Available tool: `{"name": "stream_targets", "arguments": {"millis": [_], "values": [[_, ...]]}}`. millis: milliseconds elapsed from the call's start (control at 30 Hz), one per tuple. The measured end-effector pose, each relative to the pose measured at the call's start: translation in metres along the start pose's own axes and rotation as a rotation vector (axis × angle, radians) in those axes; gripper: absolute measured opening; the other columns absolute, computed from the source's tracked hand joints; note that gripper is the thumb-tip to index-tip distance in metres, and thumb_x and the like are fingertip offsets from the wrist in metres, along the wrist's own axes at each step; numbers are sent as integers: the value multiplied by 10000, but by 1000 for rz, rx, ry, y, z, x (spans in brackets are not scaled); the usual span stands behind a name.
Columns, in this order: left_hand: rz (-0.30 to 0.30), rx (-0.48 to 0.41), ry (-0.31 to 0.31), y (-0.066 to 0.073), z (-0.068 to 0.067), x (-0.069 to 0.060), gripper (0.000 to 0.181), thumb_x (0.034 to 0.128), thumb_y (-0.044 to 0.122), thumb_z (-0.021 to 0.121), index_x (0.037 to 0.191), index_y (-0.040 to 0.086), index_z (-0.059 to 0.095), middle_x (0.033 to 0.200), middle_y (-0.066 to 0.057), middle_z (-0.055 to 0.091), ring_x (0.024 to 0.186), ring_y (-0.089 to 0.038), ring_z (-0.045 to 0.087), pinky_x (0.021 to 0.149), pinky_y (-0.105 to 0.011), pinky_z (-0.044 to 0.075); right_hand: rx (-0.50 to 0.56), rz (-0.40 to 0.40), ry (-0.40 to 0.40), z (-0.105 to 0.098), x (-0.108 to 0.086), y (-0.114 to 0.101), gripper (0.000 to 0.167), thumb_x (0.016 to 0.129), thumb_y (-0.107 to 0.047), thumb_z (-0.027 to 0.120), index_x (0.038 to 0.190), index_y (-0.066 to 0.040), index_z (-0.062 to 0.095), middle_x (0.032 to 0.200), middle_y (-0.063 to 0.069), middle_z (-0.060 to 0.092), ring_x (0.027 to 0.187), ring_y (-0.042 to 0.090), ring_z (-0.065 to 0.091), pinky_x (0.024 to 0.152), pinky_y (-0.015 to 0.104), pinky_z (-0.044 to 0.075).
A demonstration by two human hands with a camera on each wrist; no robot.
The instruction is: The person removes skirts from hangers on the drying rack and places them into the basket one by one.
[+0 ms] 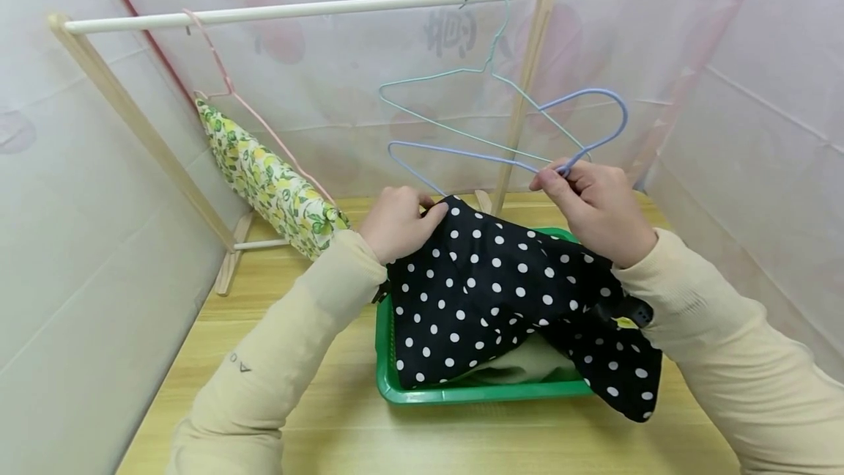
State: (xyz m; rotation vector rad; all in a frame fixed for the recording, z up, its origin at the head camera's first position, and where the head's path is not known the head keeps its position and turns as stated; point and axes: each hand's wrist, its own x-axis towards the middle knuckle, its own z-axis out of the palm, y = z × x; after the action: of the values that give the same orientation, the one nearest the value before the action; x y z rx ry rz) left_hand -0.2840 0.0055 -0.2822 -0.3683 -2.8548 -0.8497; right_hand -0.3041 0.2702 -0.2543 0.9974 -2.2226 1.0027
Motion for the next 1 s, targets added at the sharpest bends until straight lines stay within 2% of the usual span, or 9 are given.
{"name": "stream_targets", "arguments": {"millis": [167, 267, 400, 633, 900, 1000], "values": [[33, -28, 25, -2, 3, 0, 269, 992, 281, 529, 1022, 92, 719, 428, -17, 424, 381, -165, 480, 492, -273, 449, 17, -4, -25, -1, -1, -2, 137, 951, -62, 594, 919, -77, 726, 541, -24, 389, 445, 58, 289, 420, 221, 233], [34, -41, 32, -4, 4, -2, 238, 995, 280, 529, 974, 109, 693, 454, -12, 458, 410, -154, 498, 483, -280, 445, 20, -16, -32, -1, 0, -3, 126, 940, -44, 604, 961, -59, 727, 634, -16, 590, 452, 46, 328, 436, 202, 271], [35, -84, 35, -7, 5, -7, 214, 1001, 278, 521, 929, 127, 655, 503, -2, 527, 452, -125, 544, 492, -278, 463, 2, -29, -31, 0, 1, -3, 154, 953, -37, 580, 994, -55, 727, 769, -21, 699, 464, 42, 336, 451, 195, 285], [52, -177, 61, -9, 5, -13, 175, 1000, 247, 531, 904, 131, 620, 575, 5, 578, 478, -101, 583, 497, -254, 500, -20, -27, -24, 2, 1, -3, 154, 970, -67, 564, 965, -49, 717, 845, 7, 716, 499, 60, 347, 479, 202, 300], [84, -109, 132, -8, 7, -20, 226, 997, 257, 532, 814, 131, 566, 581, 33, 554, 489, -83, 550, 472, -241, 471, -58, -33, -8, 5, 0, -2, 152, 969, -74, 569, 971, -43, 718, 847, 31, 722, 491, 49, 380, 487, 186, 317], [97, -108, 153, -7, 8, -22, 226, 998, 254, 532, 812, 129, 564, 579, 35, 549, 485, -81, 544, 472, -245, 465, -56, -31, -4, 6, 0, -1, 144, 960, -56, 577, 977, -36, 719, 862, 45, 727, 507, 52, 416, 503, 178, 333]]}}
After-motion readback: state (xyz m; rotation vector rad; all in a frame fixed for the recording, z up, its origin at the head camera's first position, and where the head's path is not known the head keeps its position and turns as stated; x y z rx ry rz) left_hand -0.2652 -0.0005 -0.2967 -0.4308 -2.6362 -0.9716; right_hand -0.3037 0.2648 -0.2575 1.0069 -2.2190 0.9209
